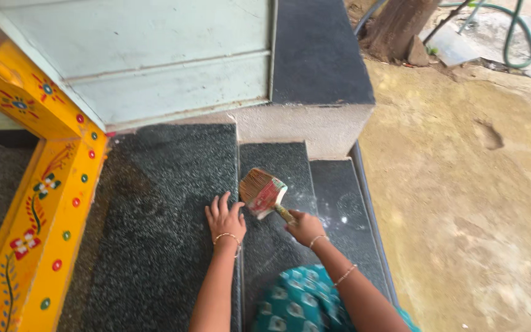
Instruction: The person sweeps dust off the steps using a paintbrush.
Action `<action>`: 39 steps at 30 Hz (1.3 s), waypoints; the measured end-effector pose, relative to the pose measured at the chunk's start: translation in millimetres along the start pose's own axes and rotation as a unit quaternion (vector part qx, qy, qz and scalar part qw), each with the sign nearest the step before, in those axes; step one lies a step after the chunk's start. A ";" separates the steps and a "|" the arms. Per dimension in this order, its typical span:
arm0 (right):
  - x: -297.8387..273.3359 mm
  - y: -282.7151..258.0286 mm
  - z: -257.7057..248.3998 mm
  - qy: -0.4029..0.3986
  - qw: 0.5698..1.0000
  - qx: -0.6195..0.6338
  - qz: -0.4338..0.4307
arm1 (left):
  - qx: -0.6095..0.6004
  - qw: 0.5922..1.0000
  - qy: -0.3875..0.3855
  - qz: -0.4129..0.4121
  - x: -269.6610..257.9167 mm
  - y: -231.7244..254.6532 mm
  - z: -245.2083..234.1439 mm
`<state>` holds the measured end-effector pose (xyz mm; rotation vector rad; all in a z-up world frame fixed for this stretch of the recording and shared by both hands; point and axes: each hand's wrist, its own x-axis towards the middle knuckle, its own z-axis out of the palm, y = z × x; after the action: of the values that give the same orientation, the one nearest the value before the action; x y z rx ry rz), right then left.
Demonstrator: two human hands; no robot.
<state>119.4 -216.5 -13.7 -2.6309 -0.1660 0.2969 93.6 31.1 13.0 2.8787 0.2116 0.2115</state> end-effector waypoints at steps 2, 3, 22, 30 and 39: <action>17.8 -4.7 -2.8 0.013 1.000 -0.021 -0.008 | -0.006 1.000 0.000 -0.002 18.1 3.2 -1.4; 23.1 -5.7 -7.0 0.019 0.998 -0.051 -0.019 | -0.018 1.000 -0.003 -0.014 19.1 4.4 0.4; 125.6 -104.3 -47.7 0.048 0.956 -0.287 -0.049 | -0.022 0.999 -0.015 -0.033 25.9 2.5 3.0; 100.4 -9.8 -102.4 0.008 0.930 -0.367 0.018 | -0.077 0.995 0.063 -0.031 26.3 -1.4 16.1; 80.1 60.1 -136.6 0.017 0.965 -0.213 0.154 | -0.082 0.986 0.144 0.015 23.0 -8.3 33.2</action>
<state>233.4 -317.4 60.6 -3.0874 0.2191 0.3515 120.4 35.0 -18.1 2.6785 0.1922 0.6219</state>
